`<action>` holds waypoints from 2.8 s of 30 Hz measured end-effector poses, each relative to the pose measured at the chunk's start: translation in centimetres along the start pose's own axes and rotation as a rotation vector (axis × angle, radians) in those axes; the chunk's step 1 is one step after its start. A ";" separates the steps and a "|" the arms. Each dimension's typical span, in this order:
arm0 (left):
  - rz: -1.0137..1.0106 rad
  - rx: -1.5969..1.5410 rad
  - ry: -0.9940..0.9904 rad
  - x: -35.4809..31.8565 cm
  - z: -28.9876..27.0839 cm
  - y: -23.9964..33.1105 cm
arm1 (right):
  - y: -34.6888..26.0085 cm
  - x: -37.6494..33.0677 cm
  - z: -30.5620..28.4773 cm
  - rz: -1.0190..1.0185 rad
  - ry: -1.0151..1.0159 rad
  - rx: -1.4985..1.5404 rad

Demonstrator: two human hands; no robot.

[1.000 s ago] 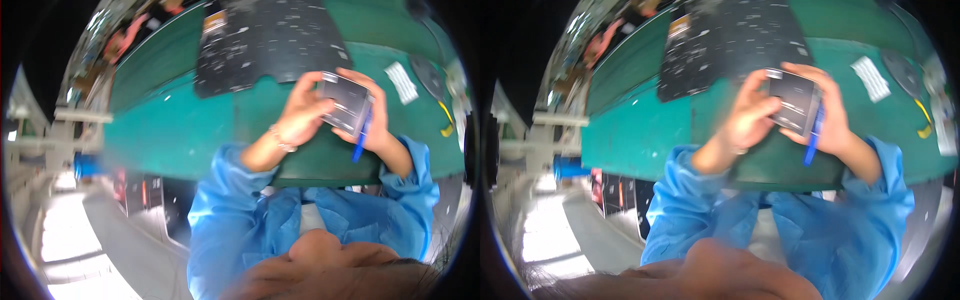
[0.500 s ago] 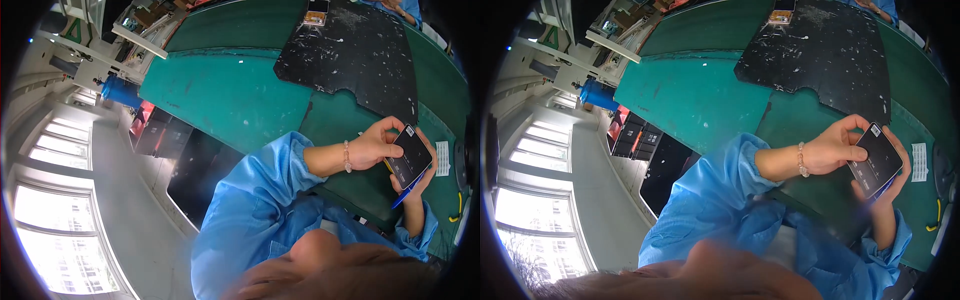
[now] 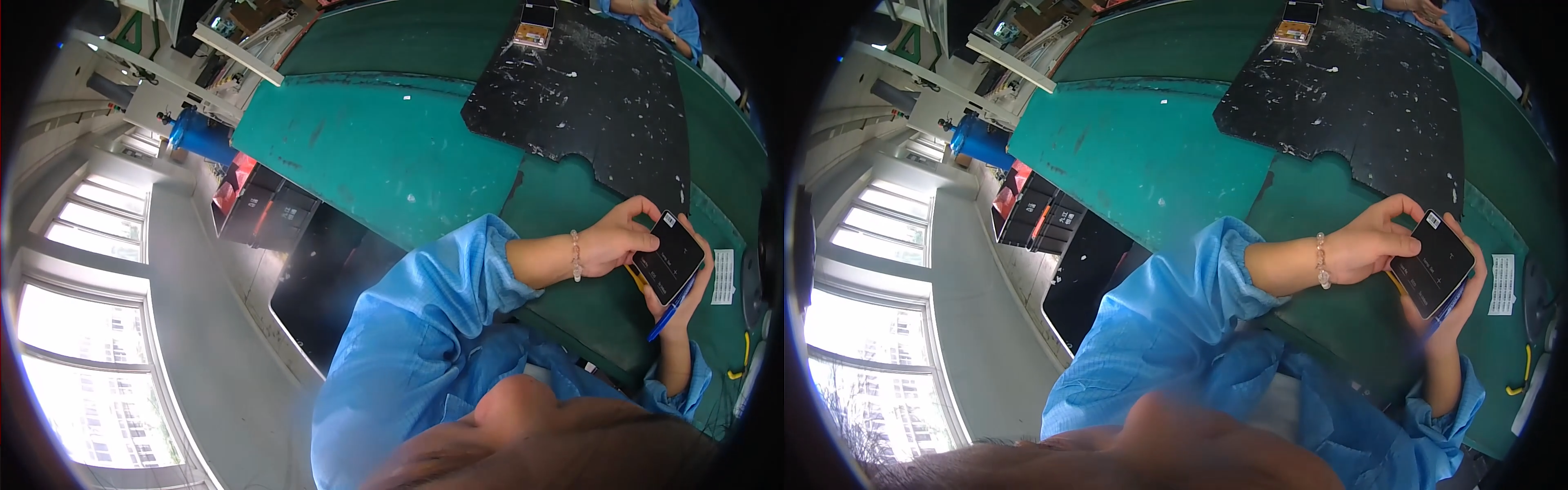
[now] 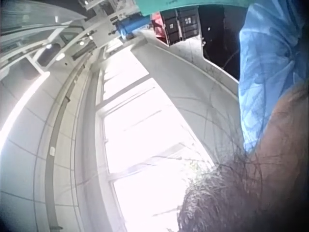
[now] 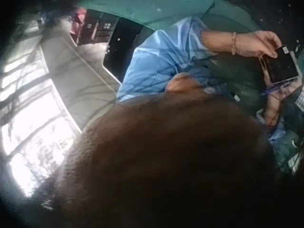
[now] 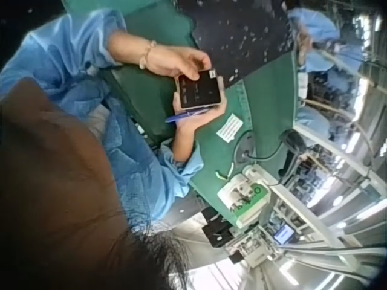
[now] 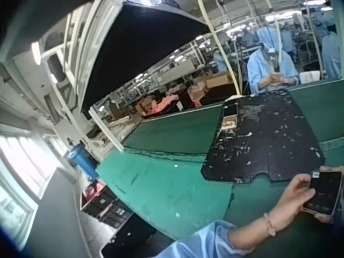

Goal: The person inspects, marks, and cleans small electronic components by hand at a factory quality control station. A pen and a utility knife are used to mark and clean the components.

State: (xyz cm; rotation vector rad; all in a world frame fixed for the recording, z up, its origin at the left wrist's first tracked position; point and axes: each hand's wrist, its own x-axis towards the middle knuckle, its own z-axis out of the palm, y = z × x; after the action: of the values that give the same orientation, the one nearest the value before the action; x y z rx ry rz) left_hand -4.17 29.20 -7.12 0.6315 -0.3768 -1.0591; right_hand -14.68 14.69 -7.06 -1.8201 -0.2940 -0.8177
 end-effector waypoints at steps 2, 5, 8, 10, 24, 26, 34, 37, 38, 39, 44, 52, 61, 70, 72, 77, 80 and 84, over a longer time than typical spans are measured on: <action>0.017 -0.010 -0.018 0.0 0.1 -0.1 | -0.2 0.0 -0.2 -0.018 -0.007 -0.018; 0.038 -0.030 -0.028 -0.2 0.0 -0.4 | -0.6 0.0 0.0 -0.013 -0.036 -0.069; 0.006 -0.069 -0.025 -0.3 0.1 -0.5 | -0.7 -0.2 0.1 -0.003 -0.022 0.007; -0.024 -0.094 -0.020 -0.4 0.1 -0.7 | -0.6 -0.3 0.0 0.009 -0.018 -0.035; 0.318 0.726 0.102 -0.1 -0.6 -1.3 | -2.8 1.9 -0.5 0.074 -0.191 -0.588; 0.199 0.695 0.081 0.0 0.7 -0.7 | -2.1 1.4 -1.1 0.034 -0.182 -0.586; 0.074 0.424 0.166 0.0 0.2 -0.8 | -1.8 1.2 -1.6 -0.097 -0.177 -0.616; 0.041 0.345 0.138 0.0 -0.1 -0.4 | -1.9 1.3 -2.0 -0.053 -0.152 -0.574; 0.050 0.293 0.119 0.0 0.0 -0.3 | -1.8 1.3 -2.1 -0.023 -0.148 -0.541; 0.046 0.299 0.116 0.1 0.1 -0.2 | -1.7 1.2 -2.1 -0.022 -0.140 -0.540; -0.011 0.400 0.164 0.1 0.6 0.2 | -1.4 0.9 -2.1 -0.029 -0.198 -0.410; 0.028 0.419 0.173 -0.1 0.1 0.1 | -1.3 0.9 -1.9 -0.035 -0.205 -0.396; 0.109 0.420 0.234 0.3 0.2 1.0 | -1.8 0.9 -2.5 -0.083 -0.076 -0.416; 0.175 0.525 0.078 1.8 2.5 0.7 | -3.5 0.5 -2.8 -0.479 0.051 -0.585; 0.061 0.601 0.139 3.8 5.2 2.2 | -5.7 0.5 -3.0 -0.566 -0.023 -0.458; 0.081 0.551 0.074 16.3 8.2 0.7 | -4.6 -0.3 -2.3 -0.670 0.116 -0.551; 0.083 0.547 0.090 22.5 9.1 -0.4 | -4.5 0.3 -2.1 -0.644 0.161 -0.556; 0.106 0.610 0.133 26.9 10.7 -2.0 | -3.9 0.3 -2.2 -0.605 0.142 -0.562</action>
State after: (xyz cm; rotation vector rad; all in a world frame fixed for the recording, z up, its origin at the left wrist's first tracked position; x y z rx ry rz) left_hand 0.48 1.34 -0.52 1.2048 -0.6177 -0.7892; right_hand -17.50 14.28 -3.63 -2.2053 -0.5821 -1.5661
